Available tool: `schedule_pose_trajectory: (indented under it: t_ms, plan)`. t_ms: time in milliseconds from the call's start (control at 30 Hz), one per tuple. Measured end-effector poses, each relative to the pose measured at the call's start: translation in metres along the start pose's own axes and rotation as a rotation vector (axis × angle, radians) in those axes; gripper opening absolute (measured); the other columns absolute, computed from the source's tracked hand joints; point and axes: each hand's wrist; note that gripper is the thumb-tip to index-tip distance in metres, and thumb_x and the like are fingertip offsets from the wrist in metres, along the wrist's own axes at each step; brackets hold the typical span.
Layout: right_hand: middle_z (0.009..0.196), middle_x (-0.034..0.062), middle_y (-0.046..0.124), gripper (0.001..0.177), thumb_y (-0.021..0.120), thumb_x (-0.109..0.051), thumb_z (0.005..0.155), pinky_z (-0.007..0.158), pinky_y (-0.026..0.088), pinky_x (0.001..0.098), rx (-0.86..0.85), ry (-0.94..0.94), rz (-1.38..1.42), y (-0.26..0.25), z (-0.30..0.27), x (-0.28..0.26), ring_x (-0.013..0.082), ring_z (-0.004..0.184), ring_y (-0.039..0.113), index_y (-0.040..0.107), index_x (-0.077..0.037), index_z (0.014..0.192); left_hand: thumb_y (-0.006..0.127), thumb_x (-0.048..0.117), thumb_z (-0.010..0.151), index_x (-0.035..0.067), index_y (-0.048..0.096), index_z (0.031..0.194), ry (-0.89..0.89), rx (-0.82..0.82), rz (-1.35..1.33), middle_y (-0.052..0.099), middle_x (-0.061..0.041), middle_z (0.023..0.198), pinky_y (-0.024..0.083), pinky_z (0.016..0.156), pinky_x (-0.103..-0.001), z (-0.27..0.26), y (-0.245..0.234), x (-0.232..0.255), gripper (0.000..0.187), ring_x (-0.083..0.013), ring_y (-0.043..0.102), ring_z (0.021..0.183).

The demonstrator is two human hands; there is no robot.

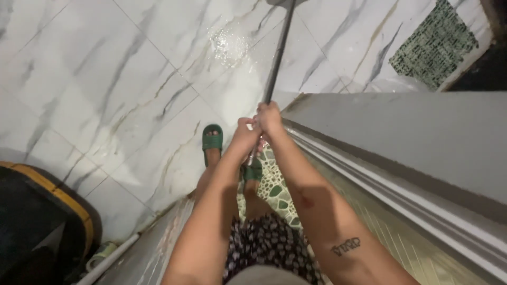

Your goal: Cleaning water off the bathroom and hallway floors using a squeegee.

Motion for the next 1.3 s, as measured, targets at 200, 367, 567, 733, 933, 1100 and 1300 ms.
schedule_pose_trajectory:
  t_ms: [200,367,567,733,933,1100,1300]
  plan:
    - [0.074,0.0117,0.054,0.02,0.05,-0.017,0.101,0.042,0.044,0.0411,-0.004,0.096,0.218,-0.015,0.071,0.004,0.0229,0.052,0.051,0.05,0.002,0.098,0.06,0.016,0.096,0.004,0.03,0.132,-0.047,-0.062,0.019,0.056,-0.016,0.076,0.042,0.038,-0.039,0.08,0.009,-0.002,0.049,-0.0226,0.052,0.051]
    - [0.08,0.0153,0.06,0.032,0.047,-0.025,0.105,0.051,0.053,0.0423,-0.042,0.232,0.033,0.0,0.109,0.064,0.0262,0.062,0.06,0.057,0.006,0.106,0.068,0.03,0.089,0.008,0.055,0.123,0.328,0.08,0.856,0.065,-0.02,0.09,0.055,0.059,-0.046,0.082,-0.025,-0.028,0.043,-0.0373,0.069,0.071]
    - [0.094,0.0178,0.066,0.037,0.045,-0.015,0.097,0.065,0.063,0.0451,-0.175,0.378,-0.267,0.082,0.016,0.144,0.0324,0.077,0.071,0.049,-0.004,0.132,0.059,0.03,0.097,0.016,0.066,0.135,0.233,0.049,0.694,0.07,-0.018,0.116,0.05,0.089,-0.042,-0.003,-0.144,-0.092,0.041,-0.0299,0.066,0.103]
    - [0.107,0.0091,0.056,0.058,0.065,-0.009,0.091,0.069,0.063,0.0517,0.096,0.622,0.041,0.179,-0.081,0.137,0.0337,0.093,0.066,0.043,-0.029,0.141,0.052,0.046,0.101,0.016,0.065,0.142,-0.464,0.109,0.583,0.074,-0.025,0.127,0.054,0.103,-0.044,-0.168,-0.18,0.028,0.052,-0.0358,0.069,0.119]
    - [0.09,0.0217,0.072,0.029,0.054,-0.017,0.102,0.07,0.057,0.0466,-0.385,-0.27,-0.917,0.184,-0.018,0.156,0.0342,0.08,0.071,0.076,0.0,0.097,0.057,0.031,0.099,0.003,0.05,0.147,0.053,0.258,0.554,0.062,-0.024,0.138,0.046,0.106,-0.041,-0.13,-0.188,-0.001,0.057,-0.0342,0.061,0.128]
    - [0.09,0.0244,0.072,0.043,0.062,-0.028,0.099,0.065,0.059,0.0443,-0.137,0.023,-0.504,0.169,0.04,0.066,0.0325,0.076,0.073,0.056,0.008,0.122,0.05,0.025,0.098,0.028,0.042,0.155,0.209,0.276,0.313,0.069,-0.021,0.129,0.048,0.102,-0.041,-0.061,-0.133,0.029,0.058,-0.0349,0.066,0.12]
    - [0.122,0.0314,0.063,0.074,0.059,-0.02,0.105,0.084,0.056,0.0465,-0.2,-0.421,-0.734,0.113,0.104,0.115,0.0378,0.099,0.066,0.017,-0.018,0.165,0.044,0.03,0.109,0.028,0.028,0.164,0.11,0.299,0.596,0.07,-0.023,0.117,0.051,0.092,-0.046,0.011,-0.099,-0.025,0.058,-0.0387,0.069,0.107]
Point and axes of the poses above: each hand's wrist, its own z-axis towards the middle knuckle, its own y-axis out of the palm, x = y × z
